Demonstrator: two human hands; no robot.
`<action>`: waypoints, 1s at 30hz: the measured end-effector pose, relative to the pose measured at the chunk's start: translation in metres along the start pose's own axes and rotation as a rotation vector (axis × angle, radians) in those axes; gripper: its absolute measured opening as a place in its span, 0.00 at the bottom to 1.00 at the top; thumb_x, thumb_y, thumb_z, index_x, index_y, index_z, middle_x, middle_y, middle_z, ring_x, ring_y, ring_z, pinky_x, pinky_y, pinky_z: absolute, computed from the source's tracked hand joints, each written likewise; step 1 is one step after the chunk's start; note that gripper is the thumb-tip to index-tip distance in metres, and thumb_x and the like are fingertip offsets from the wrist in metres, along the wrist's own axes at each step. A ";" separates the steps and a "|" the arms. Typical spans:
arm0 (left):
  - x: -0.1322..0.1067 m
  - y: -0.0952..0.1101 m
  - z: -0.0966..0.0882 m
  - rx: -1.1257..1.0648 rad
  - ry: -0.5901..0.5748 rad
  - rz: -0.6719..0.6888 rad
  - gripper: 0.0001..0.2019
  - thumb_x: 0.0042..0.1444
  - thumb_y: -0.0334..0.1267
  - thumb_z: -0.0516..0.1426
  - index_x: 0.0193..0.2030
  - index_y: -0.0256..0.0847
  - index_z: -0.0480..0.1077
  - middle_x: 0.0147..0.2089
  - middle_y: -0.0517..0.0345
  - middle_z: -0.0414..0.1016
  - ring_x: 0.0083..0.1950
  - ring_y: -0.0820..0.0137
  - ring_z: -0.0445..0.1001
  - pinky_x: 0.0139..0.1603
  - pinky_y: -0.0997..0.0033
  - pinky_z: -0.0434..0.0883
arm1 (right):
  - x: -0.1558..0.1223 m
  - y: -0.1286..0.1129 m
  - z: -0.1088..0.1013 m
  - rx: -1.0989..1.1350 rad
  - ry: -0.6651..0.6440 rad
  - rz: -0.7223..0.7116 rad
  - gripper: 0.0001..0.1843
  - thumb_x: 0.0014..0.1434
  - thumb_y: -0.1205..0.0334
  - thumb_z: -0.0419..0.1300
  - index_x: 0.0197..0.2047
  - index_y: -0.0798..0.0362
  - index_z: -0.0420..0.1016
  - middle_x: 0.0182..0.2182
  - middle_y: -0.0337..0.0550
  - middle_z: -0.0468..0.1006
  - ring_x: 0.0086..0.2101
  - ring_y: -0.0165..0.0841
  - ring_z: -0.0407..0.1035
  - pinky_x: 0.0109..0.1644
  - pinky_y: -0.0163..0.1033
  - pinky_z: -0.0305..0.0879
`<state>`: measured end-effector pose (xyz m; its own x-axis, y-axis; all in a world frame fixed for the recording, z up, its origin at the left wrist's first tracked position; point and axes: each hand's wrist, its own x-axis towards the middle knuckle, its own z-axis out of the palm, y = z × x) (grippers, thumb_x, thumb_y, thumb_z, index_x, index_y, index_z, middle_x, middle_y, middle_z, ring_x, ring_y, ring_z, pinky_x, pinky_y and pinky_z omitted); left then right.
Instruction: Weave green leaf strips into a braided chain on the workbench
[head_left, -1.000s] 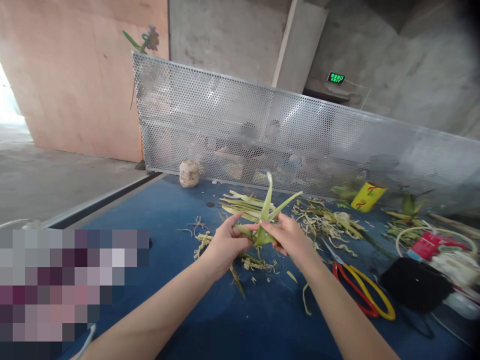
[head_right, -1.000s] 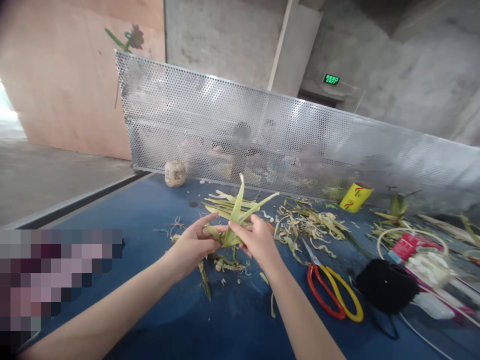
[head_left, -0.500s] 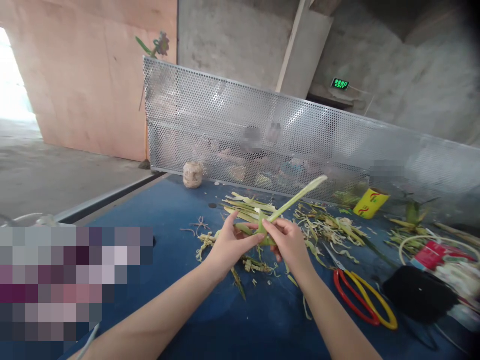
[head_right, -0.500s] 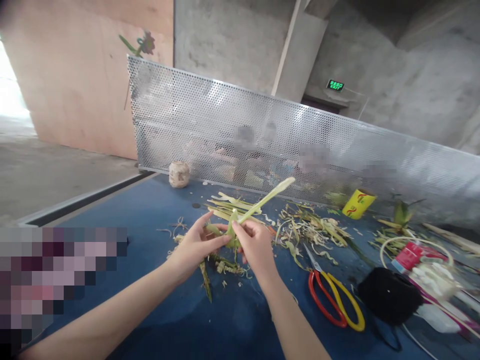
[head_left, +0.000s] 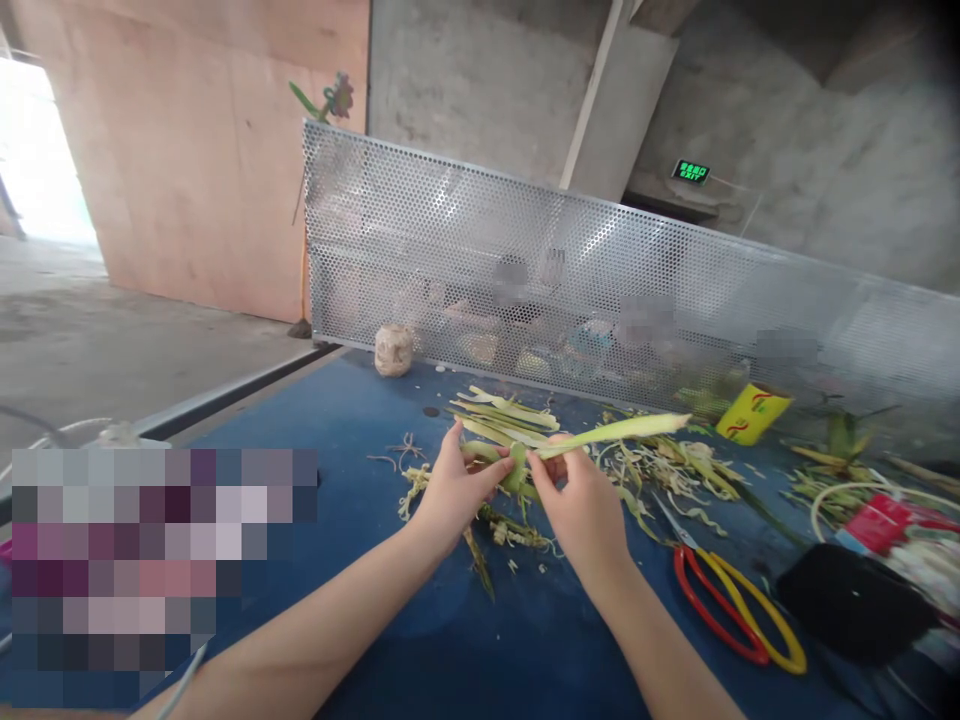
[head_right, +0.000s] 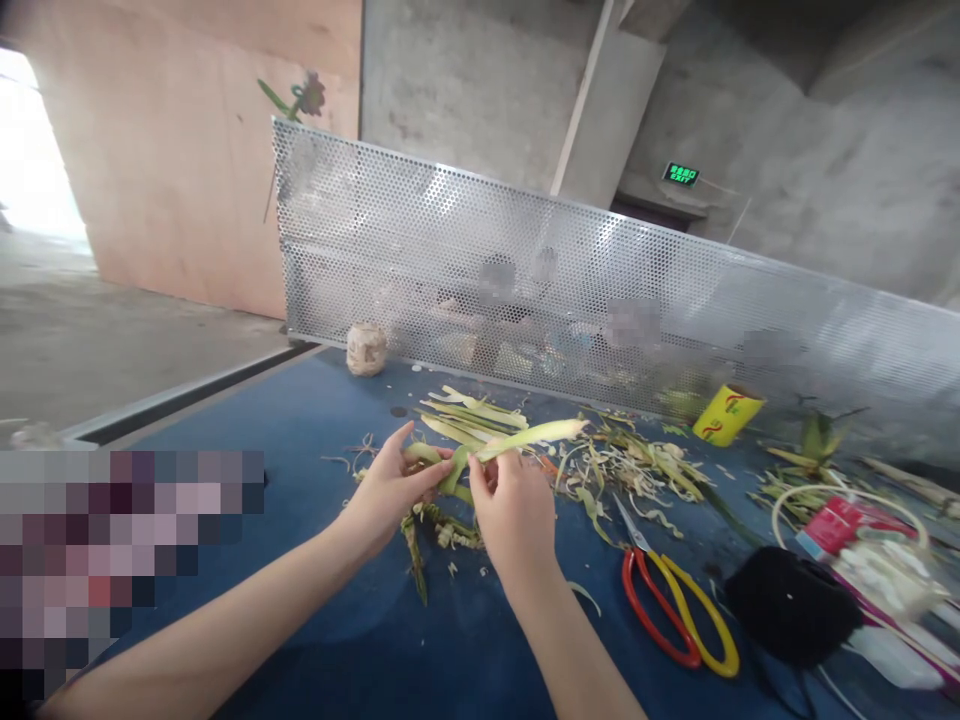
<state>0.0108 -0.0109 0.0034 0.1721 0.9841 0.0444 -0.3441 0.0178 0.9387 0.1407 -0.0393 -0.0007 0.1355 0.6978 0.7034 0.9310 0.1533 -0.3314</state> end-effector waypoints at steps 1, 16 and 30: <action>0.000 0.000 0.000 0.007 -0.002 0.001 0.48 0.40 0.28 0.63 0.64 0.32 0.39 0.36 0.53 0.73 0.28 0.75 0.69 0.23 0.78 0.63 | 0.000 0.002 0.001 -0.003 0.020 -0.037 0.08 0.56 0.58 0.54 0.34 0.55 0.67 0.22 0.44 0.73 0.24 0.37 0.69 0.29 0.39 0.62; -0.002 0.001 -0.002 0.029 -0.114 -0.020 0.54 0.34 0.19 0.59 0.65 0.34 0.29 0.25 0.68 0.71 0.27 0.76 0.69 0.32 0.76 0.66 | 0.012 -0.008 -0.011 0.218 -0.310 -0.487 0.16 0.62 0.66 0.46 0.46 0.57 0.72 0.31 0.48 0.71 0.34 0.35 0.66 0.38 0.39 0.66; -0.005 0.001 -0.001 0.119 -0.252 0.045 0.52 0.44 0.30 0.60 0.65 0.33 0.23 0.24 0.66 0.71 0.29 0.74 0.70 0.36 0.73 0.66 | 0.043 -0.007 -0.017 0.089 -0.464 -0.126 0.14 0.53 0.50 0.56 0.31 0.48 0.78 0.35 0.46 0.74 0.42 0.44 0.64 0.47 0.53 0.55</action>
<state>0.0084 -0.0156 0.0037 0.3882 0.9082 0.1566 -0.2487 -0.0603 0.9667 0.1462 -0.0227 0.0425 -0.1607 0.9050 0.3940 0.8951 0.3018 -0.3282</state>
